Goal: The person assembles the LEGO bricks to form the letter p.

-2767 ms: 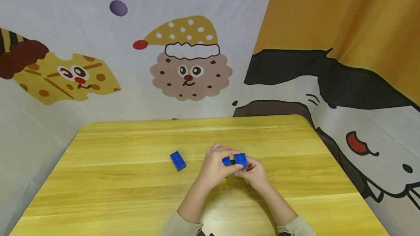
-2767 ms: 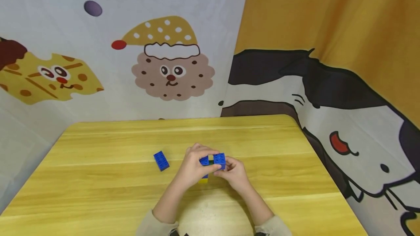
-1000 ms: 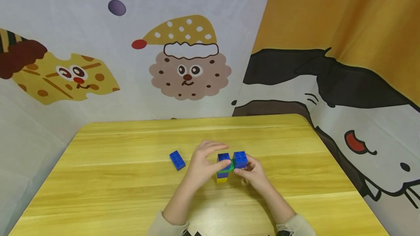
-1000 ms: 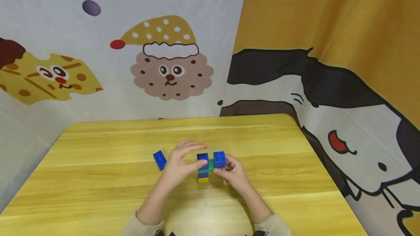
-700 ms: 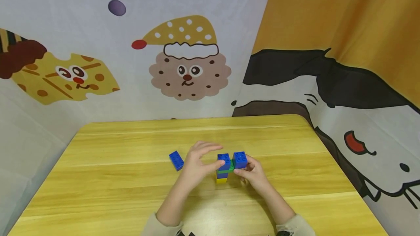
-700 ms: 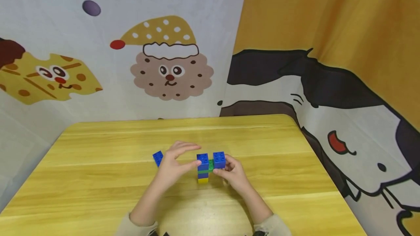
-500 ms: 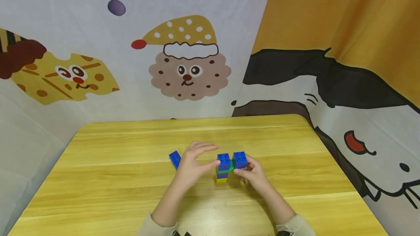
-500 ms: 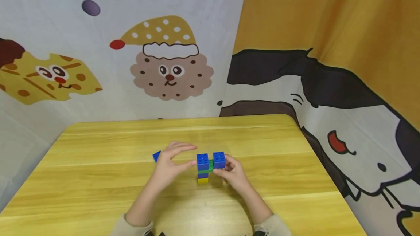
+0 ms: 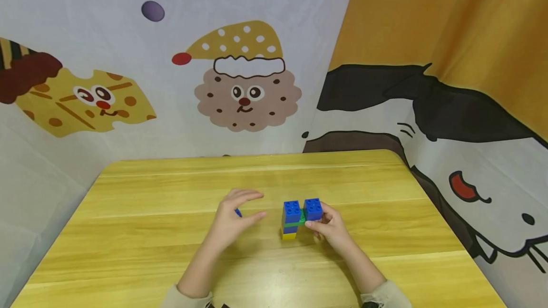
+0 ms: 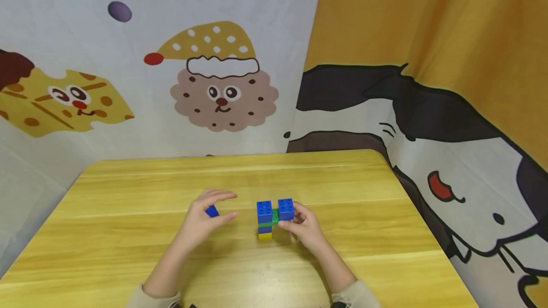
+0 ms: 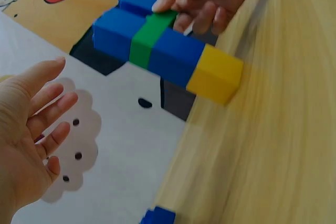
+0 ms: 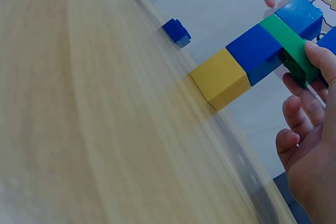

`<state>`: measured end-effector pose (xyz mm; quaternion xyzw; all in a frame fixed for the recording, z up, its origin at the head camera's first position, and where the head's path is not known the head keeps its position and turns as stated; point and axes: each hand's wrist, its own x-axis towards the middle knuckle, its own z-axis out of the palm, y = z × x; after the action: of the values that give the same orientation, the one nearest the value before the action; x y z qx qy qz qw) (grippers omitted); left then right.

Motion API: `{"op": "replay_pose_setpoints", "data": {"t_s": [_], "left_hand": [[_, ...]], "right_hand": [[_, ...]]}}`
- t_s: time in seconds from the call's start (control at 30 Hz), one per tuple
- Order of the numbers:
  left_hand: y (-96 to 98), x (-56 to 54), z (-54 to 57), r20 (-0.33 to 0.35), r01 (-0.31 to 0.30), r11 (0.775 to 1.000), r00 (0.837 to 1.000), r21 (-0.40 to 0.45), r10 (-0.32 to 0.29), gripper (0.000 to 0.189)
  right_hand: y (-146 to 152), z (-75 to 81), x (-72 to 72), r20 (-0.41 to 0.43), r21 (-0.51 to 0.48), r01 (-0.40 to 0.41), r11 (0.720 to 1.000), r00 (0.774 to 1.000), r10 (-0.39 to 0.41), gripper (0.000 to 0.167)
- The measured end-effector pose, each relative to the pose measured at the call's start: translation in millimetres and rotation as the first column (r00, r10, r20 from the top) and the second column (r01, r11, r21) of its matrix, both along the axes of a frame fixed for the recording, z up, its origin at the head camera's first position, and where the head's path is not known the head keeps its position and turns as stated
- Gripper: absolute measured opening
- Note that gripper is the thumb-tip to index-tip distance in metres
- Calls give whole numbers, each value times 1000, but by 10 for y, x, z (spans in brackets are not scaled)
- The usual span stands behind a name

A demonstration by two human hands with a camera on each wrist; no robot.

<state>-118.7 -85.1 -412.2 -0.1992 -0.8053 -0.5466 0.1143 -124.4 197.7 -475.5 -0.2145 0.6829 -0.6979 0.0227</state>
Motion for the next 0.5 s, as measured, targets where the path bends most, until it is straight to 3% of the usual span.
{"op": "replay_pose_setpoints", "data": {"t_s": [0.17, 0.5], "left_hand": [[-144, -10, -89, 52, -24, 1000, 998, -15, 24, 41], [-483, -27, -271, 50, -12, 999, 999, -40, 14, 43]], "right_hand": [[2, -8, -1, 1, 9, 6, 1000, 1000, -6, 27], [-5, -6, 0, 13, 17, 22, 1000, 1000, -22, 28]]}}
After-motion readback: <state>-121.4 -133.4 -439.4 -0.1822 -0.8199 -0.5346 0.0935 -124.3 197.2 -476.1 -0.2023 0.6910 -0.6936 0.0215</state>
